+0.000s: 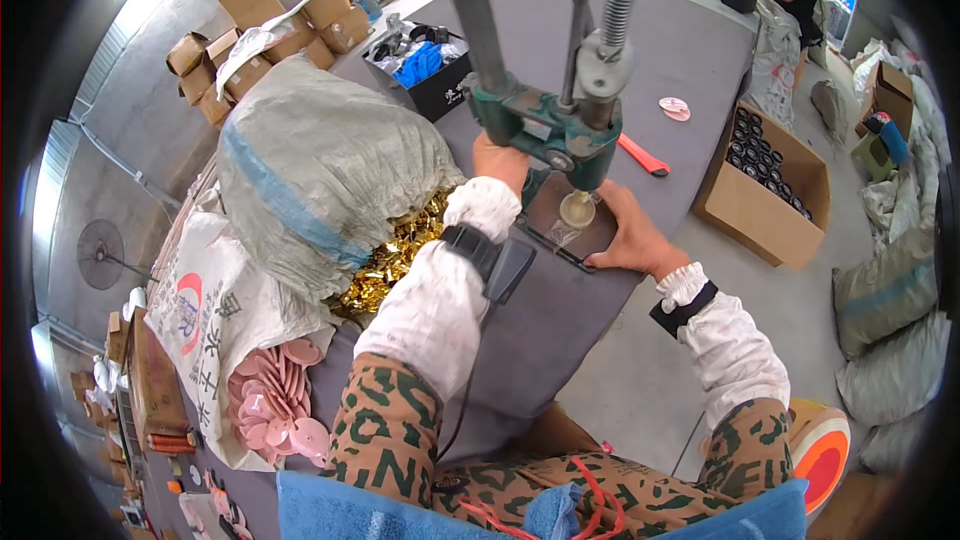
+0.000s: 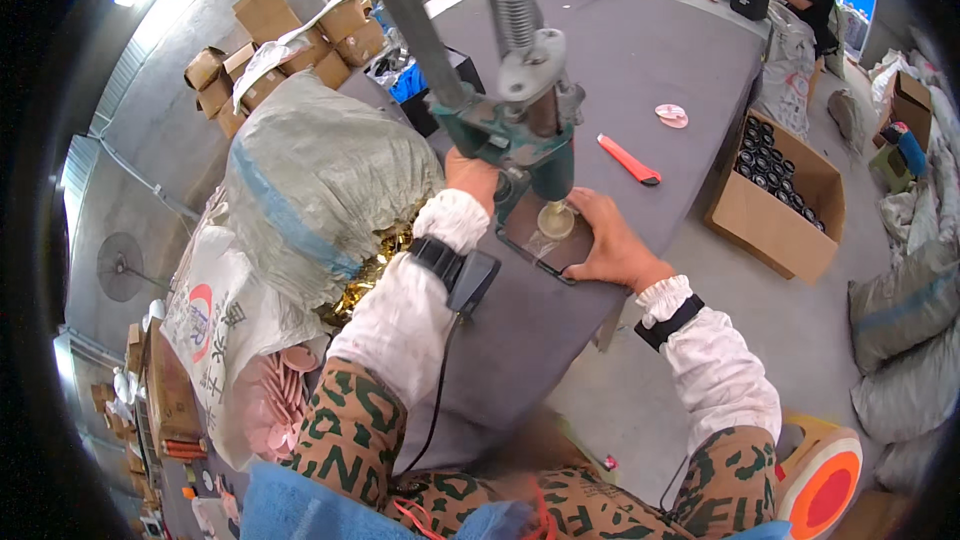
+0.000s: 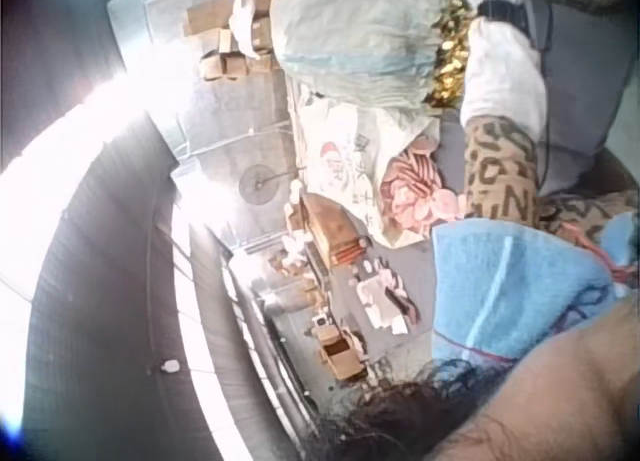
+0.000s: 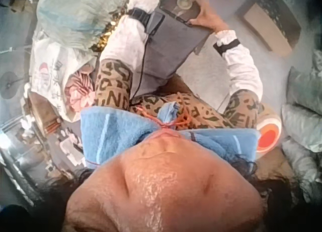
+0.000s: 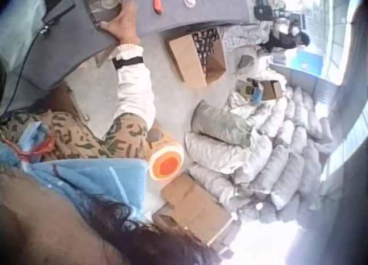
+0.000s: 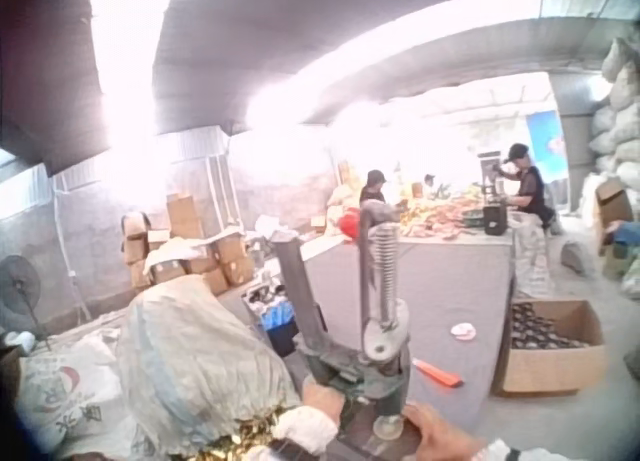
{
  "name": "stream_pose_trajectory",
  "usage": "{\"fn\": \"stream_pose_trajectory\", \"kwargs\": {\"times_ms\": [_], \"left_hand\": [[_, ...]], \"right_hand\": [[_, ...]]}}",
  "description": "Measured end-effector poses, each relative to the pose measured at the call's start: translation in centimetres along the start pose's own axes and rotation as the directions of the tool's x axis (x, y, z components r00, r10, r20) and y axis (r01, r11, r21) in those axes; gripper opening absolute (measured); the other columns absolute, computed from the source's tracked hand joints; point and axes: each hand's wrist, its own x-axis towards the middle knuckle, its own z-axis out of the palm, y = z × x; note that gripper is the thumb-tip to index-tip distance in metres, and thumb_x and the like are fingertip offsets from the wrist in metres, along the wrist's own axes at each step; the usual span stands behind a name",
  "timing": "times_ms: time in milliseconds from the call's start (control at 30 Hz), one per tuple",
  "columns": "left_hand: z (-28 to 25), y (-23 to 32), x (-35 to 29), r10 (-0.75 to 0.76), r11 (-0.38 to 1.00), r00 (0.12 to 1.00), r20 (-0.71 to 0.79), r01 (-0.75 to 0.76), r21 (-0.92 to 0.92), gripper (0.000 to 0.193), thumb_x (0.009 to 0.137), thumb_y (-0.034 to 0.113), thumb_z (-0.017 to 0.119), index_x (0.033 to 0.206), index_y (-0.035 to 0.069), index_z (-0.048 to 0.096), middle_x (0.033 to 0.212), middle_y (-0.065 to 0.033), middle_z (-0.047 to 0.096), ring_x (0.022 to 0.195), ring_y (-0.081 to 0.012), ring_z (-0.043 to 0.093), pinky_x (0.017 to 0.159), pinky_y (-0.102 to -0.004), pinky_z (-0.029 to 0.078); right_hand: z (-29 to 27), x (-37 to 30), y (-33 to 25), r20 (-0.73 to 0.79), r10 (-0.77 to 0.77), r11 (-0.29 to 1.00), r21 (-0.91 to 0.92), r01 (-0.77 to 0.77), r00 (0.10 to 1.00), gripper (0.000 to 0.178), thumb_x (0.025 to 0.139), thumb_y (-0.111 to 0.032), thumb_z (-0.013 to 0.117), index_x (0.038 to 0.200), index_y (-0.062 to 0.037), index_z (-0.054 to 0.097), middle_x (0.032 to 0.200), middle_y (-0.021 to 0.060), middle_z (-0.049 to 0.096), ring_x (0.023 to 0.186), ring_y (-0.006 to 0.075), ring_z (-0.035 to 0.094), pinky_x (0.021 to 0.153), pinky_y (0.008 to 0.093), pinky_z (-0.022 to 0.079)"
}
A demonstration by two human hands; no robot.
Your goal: Manually assembling small gold-colored components onto pink circular plastic bases.
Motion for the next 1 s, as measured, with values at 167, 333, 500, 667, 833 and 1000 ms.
{"fn": "stream_pose_trajectory", "kwargs": {"times_ms": [167,333,500,667,833,1000], "left_hand": [[-2.2,-4.4,5.4,0.037,0.908,0.999,0.034,-0.048,0.417,0.011,0.081,0.006,0.066,0.091,0.002,0.066,0.077,-0.0037,0.067,0.069,-0.0127,0.056,0.061,-0.0324,0.045],[-1.3,-2.1,2.0,-0.001,0.925,0.999,0.043,-0.016,0.379,0.031,0.076,0.013,0.073,0.102,0.001,0.062,0.084,-0.0144,0.068,0.084,-0.0265,0.065,0.076,-0.0372,0.049],[-13.7,4.5,-6.3,0.171,0.654,0.985,-0.037,-0.085,0.752,0.023,0.084,0.004,0.062,0.107,0.004,0.066,0.104,-0.0117,0.069,0.1,-0.0249,0.066,0.086,-0.0337,0.051],[-25.4,9.5,-14.2,0.104,0.234,0.985,-0.141,0.113,0.966,0.016,0.078,-0.001,0.053,0.085,0.004,0.067,0.09,-0.0162,0.066,0.086,-0.0346,0.064,0.078,-0.0396,0.052],[-27.2,11.9,-15.7,-0.107,-0.313,0.957,-0.269,0.225,0.923,0.016,0.08,0.006,0.057,0.089,0.001,0.07,0.099,-0.0226,0.064,0.09,-0.0396,0.064,0.081,-0.0435,0.053],[-28.1,13.9,-15.5,0.036,-0.447,0.96,-0.277,0.264,0.855,0.019,0.082,0.011,0.058,0.095,0.003,0.07,0.105,-0.0175,0.063,0.096,-0.0365,0.062,0.079,-0.0452,0.055]], "right_hand": [[1.4,1.0,-0.3,-0.058,0.182,0.96,0.229,-0.164,0.982,0.105,0.05,-0.014,0.085,0.143,-0.0048,0.036,0.139,0.0162,0.045,0.13,0.0323,0.044,0.112,0.0387,0.034],[1.7,0.0,1.6,-0.056,0.177,0.967,0.196,-0.163,0.983,0.106,0.049,-0.011,0.084,0.143,-0.0044,0.035,0.14,0.0156,0.046,0.132,0.0319,0.044,0.112,0.0382,0.034],[2.4,0.2,-0.1,-0.091,0.129,0.977,0.183,-0.111,0.987,0.09,0.055,-0.013,0.083,0.136,-0.0026,0.044,0.138,0.0152,0.048,0.131,0.0309,0.045,0.111,0.038,0.035],[1.8,-2.4,-1.8,-0.247,-0.049,0.999,0.0,0.051,0.968,0.053,0.067,-0.011,0.075,0.116,-0.0017,0.058,0.129,0.0151,0.056,0.121,0.0299,0.053,0.102,0.0402,0.041],[7.4,4.2,-13.9,0.043,-0.491,0.85,0.242,0.467,0.87,0.025,0.079,-0.006,0.066,0.103,-0.0012,0.065,0.109,0.0146,0.066,0.105,0.0345,0.061,0.094,0.0416,0.047],[20.9,12.0,-17.8,0.238,-0.637,0.761,0.346,0.549,0.733,0.026,0.086,-0.009,0.058,0.11,-0.0006,0.065,0.111,0.016,0.066,0.107,0.0334,0.06,0.092,0.0402,0.049]]}}
